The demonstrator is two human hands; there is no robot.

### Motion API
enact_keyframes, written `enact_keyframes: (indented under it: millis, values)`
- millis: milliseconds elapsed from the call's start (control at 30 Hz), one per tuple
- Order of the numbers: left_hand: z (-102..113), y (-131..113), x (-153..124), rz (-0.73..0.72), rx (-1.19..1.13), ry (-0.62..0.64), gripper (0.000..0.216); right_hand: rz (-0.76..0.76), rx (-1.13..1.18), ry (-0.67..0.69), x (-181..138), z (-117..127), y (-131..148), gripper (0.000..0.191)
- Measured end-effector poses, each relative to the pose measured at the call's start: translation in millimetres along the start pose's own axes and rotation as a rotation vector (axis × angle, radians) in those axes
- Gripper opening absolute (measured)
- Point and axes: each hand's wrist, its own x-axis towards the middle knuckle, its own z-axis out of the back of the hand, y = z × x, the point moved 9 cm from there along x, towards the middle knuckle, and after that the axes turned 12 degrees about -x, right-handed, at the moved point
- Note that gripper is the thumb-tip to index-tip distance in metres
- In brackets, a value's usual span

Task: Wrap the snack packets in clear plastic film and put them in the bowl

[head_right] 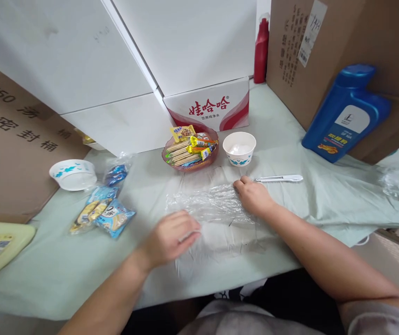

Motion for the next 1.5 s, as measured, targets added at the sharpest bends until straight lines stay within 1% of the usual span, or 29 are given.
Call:
enact_keyframes:
  millis: [33, 67, 100, 167, 267, 367, 400, 467, 533, 633, 733, 767, 800, 833, 867, 933, 967, 1000, 1033, 1100, 1133, 1233, 1300, 1333, 1367, 1400, 1433, 1500]
  values:
    - [-17, -7, 1, -0.027, 0.041, 0.075, 0.012, -0.002, 0.000, 0.001, 0, 0, 0, 0.032]
    - [-30, -8, 2, -0.021, 0.104, 0.103, 0.014, -0.004, -0.001, 0.000, 0, 0, -1, 0.032]
    - [-39, -5, 4, -0.002, 0.174, 0.099, 0.017, -0.006, -0.003, 0.000, 1, 0, -1, 0.031]
    - [-50, 8, 6, 0.042, 0.288, 0.057, 0.022, -0.009, -0.006, 0.003, 1, 0, -1, 0.031]
    - [-54, 26, 8, 0.048, 0.380, -0.005, 0.017, -0.014, -0.010, 0.020, 3, 0, -1, 0.032]
    - [-49, 33, 9, 0.053, 0.428, -0.063, 0.018, -0.015, -0.011, 0.031, 3, 1, -1, 0.031]
    - [-47, 35, 9, 0.069, 0.428, -0.073, 0.017, -0.014, -0.010, 0.032, 3, 1, -1, 0.031]
    - [-45, 37, 7, 0.103, 0.414, -0.052, 0.021, -0.013, -0.007, 0.029, 3, 1, -1, 0.030]
    - [-47, 37, 5, 0.129, 0.393, 0.026, 0.024, -0.014, -0.001, 0.023, 3, 1, -2, 0.030]
    - [-48, 33, -1, 0.175, 0.299, 0.198, 0.024, -0.014, 0.009, 0.022, 3, 2, -2, 0.030]
    - [-43, 21, -10, 0.173, 0.005, 0.401, 0.019, -0.013, 0.006, 0.031, 3, 1, -2, 0.030]
    - [-37, 18, -13, 0.167, -0.107, 0.443, 0.016, -0.013, 0.003, 0.034, 3, 1, -2, 0.030]
    - [-27, 18, -16, 0.176, -0.197, 0.444, 0.014, -0.014, 0.001, 0.035, 3, 1, -2, 0.030]
    - [-13, 23, -16, 0.206, -0.251, 0.395, 0.011, -0.014, 0.000, 0.036, 3, 0, -3, 0.030]
    - [4, 34, -17, 0.256, -0.259, 0.291, 0.009, -0.015, -0.001, 0.038, 3, -1, -3, 0.030]
    - [41, 58, -19, 0.351, -0.190, 0.023, 0.012, -0.015, 0.000, 0.036, 4, -2, -3, 0.030]
    - [53, 66, -20, 0.361, -0.151, -0.075, 0.014, -0.015, 0.002, 0.035, 4, -2, -2, 0.030]
    - [57, 71, -20, 0.340, -0.128, -0.119, 0.014, -0.015, 0.005, 0.034, 4, -2, -2, 0.031]
    - [53, 72, -18, 0.296, -0.118, -0.110, 0.015, -0.015, 0.008, 0.035, 4, -3, -1, 0.031]
    - [31, 71, -12, 0.207, -0.100, -0.013, 0.018, -0.014, 0.028, 0.040, 4, -2, -1, 0.032]
    - [19, 71, -10, 0.189, -0.073, 0.030, 0.020, -0.009, 0.053, 0.037, 4, -1, -2, 0.031]
    - [-9, 79, -8, 0.222, 0.060, 0.088, 0.028, -0.022, 0.229, -0.011, 2, 12, -18, 0.029]
    - [-22, 84, -9, 0.251, 0.112, 0.130, 0.033, -0.089, 0.390, -0.041, -3, 24, -41, 0.031]
    - [-26, 86, -11, 0.259, 0.127, 0.155, 0.035, -0.132, 0.458, -0.028, -7, 29, -53, 0.032]
    - [-29, 87, -11, 0.265, 0.141, 0.176, 0.035, -0.164, 0.507, 0.011, -11, 31, -63, 0.035]
    - [-31, 88, -12, 0.269, 0.154, 0.188, 0.036, -0.176, 0.535, 0.079, -16, 32, -69, 0.038]
    - [-31, 88, -12, 0.274, 0.166, 0.193, 0.036, -0.168, 0.547, 0.166, -21, 31, -71, 0.043]
    - [-30, 87, -11, 0.282, 0.186, 0.197, 0.037, -0.104, 0.558, 0.352, -32, 27, -66, 0.052]
